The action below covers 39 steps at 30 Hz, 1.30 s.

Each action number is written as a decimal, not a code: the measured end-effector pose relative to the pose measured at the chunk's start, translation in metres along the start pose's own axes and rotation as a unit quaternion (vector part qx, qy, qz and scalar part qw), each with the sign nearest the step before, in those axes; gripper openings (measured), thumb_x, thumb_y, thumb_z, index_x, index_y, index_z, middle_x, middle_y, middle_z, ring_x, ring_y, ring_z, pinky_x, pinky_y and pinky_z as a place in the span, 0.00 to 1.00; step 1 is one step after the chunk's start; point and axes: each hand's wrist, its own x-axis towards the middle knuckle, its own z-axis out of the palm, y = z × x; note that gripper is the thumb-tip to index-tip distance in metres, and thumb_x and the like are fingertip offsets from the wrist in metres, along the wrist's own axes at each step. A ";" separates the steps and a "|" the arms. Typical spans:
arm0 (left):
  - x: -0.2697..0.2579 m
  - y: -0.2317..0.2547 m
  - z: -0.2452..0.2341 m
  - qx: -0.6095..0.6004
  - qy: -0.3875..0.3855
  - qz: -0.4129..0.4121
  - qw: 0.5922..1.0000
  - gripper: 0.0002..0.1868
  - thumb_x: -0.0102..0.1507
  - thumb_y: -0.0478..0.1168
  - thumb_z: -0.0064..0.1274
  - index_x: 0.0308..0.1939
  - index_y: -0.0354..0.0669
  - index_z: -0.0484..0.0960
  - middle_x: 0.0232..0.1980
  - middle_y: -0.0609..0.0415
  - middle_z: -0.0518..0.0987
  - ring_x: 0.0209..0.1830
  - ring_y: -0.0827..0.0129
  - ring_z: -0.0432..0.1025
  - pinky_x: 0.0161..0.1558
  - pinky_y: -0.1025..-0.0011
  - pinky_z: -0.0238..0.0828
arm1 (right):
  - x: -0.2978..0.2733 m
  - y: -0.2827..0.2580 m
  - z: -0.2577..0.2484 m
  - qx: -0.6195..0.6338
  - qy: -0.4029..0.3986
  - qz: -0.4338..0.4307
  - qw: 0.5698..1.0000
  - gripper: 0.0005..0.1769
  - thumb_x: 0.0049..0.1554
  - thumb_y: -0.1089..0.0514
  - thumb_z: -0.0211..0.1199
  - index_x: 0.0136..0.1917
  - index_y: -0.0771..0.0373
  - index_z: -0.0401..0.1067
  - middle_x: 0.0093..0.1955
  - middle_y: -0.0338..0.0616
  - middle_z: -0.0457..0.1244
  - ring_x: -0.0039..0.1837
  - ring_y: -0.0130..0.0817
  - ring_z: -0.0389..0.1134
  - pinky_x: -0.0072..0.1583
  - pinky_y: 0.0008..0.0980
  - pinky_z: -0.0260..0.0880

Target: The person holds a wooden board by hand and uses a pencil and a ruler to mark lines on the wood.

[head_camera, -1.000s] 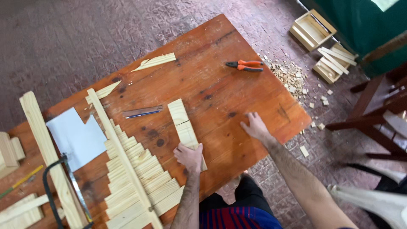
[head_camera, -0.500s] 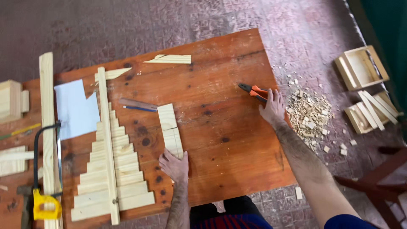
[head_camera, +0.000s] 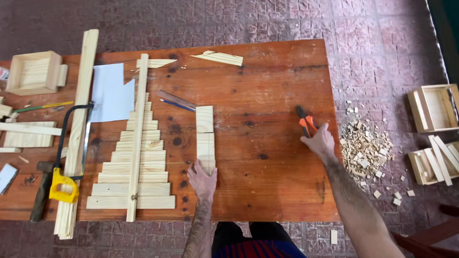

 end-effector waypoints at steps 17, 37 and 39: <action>-0.042 -0.061 -0.144 -0.626 -0.160 -0.248 0.722 0.24 0.66 0.44 0.54 0.63 0.37 0.77 0.55 0.44 0.83 0.52 0.63 0.77 0.54 0.67 0.76 | -0.356 -0.250 0.137 0.451 -0.328 -0.421 0.715 0.26 0.47 0.64 0.69 0.56 0.62 0.59 0.60 0.47 0.61 0.63 0.30 0.65 0.63 0.25 0.66; -0.146 -0.635 -0.381 -0.828 0.141 -0.210 0.500 0.26 0.67 0.64 0.55 0.58 0.52 0.80 0.43 0.41 0.80 0.36 0.46 0.74 0.31 0.46 0.70 | -0.409 -0.321 0.190 0.178 -0.269 -0.352 0.879 0.09 0.61 0.52 0.61 0.51 0.55 0.77 0.47 0.34 0.72 0.48 0.24 0.71 0.52 0.25 0.72; -0.131 -0.713 -0.428 -0.816 0.156 -0.217 0.512 0.26 0.67 0.64 0.55 0.58 0.51 0.80 0.42 0.41 0.80 0.36 0.46 0.74 0.31 0.47 0.70 | -0.385 -0.304 0.193 0.169 -0.231 -0.359 0.889 0.08 0.61 0.54 0.60 0.50 0.55 0.78 0.47 0.34 0.73 0.49 0.25 0.72 0.53 0.26 0.71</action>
